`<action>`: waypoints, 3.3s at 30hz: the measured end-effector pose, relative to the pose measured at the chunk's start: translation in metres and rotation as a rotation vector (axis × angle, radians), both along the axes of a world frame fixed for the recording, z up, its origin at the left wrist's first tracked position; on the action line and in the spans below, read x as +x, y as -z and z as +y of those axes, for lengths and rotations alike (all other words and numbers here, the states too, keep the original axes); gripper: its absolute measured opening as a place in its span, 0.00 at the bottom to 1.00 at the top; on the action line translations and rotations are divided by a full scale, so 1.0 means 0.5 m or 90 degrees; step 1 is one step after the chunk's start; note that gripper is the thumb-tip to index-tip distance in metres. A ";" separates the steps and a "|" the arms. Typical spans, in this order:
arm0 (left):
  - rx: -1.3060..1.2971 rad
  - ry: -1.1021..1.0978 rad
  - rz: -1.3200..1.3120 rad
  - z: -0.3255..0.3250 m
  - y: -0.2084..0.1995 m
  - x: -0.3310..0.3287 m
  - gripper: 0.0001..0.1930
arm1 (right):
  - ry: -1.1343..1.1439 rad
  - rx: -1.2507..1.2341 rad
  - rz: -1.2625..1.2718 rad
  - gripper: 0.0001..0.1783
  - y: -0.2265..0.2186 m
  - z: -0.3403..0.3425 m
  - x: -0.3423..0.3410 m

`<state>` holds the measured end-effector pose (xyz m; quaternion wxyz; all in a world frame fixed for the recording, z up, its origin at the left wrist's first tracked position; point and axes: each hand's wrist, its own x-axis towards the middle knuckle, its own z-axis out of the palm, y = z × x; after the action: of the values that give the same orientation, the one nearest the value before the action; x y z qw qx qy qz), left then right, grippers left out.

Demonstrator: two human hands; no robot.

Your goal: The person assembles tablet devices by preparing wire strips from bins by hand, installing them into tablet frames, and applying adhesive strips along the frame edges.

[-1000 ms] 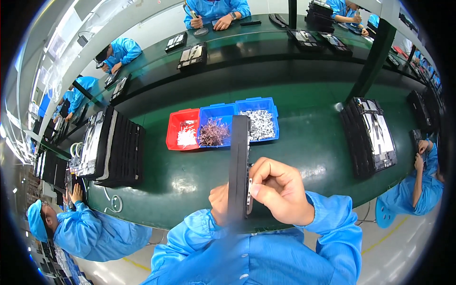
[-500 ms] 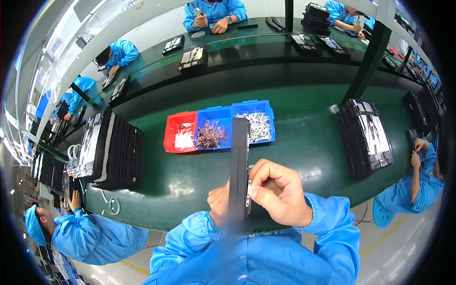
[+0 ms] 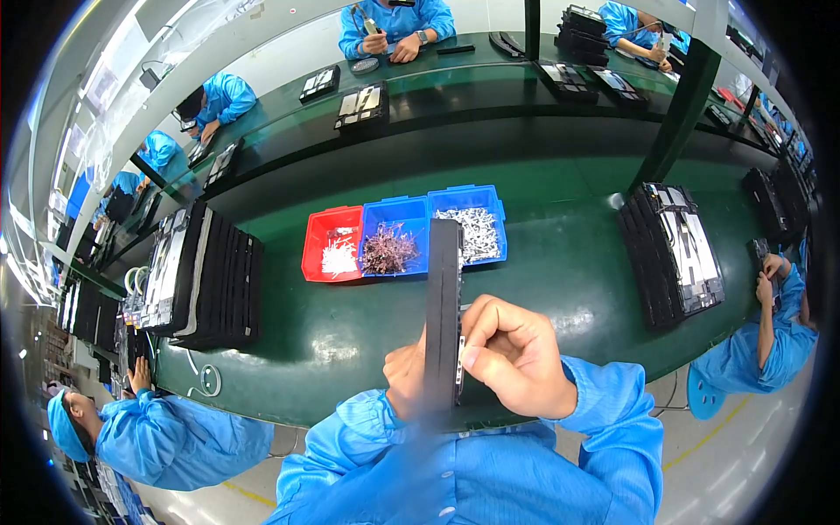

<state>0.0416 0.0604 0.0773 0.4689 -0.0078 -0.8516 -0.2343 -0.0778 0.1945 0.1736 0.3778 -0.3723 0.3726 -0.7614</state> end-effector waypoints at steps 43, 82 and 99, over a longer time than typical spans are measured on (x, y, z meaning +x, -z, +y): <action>-0.024 0.015 0.005 0.000 0.009 -0.010 0.35 | -0.023 0.041 -0.042 0.06 0.005 0.011 -0.016; 1.000 0.436 -0.491 -0.108 -0.019 0.036 0.37 | -0.152 0.336 -0.206 0.36 0.189 0.097 -0.076; 0.169 0.170 -0.616 -0.172 -0.012 -0.018 0.13 | -0.172 0.321 -0.248 0.21 0.209 0.094 0.123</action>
<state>0.0324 -0.0255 0.0834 -0.0156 0.0522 -0.9255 -0.3747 -0.0164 0.2414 0.0693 0.6193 -0.1611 0.4174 -0.6452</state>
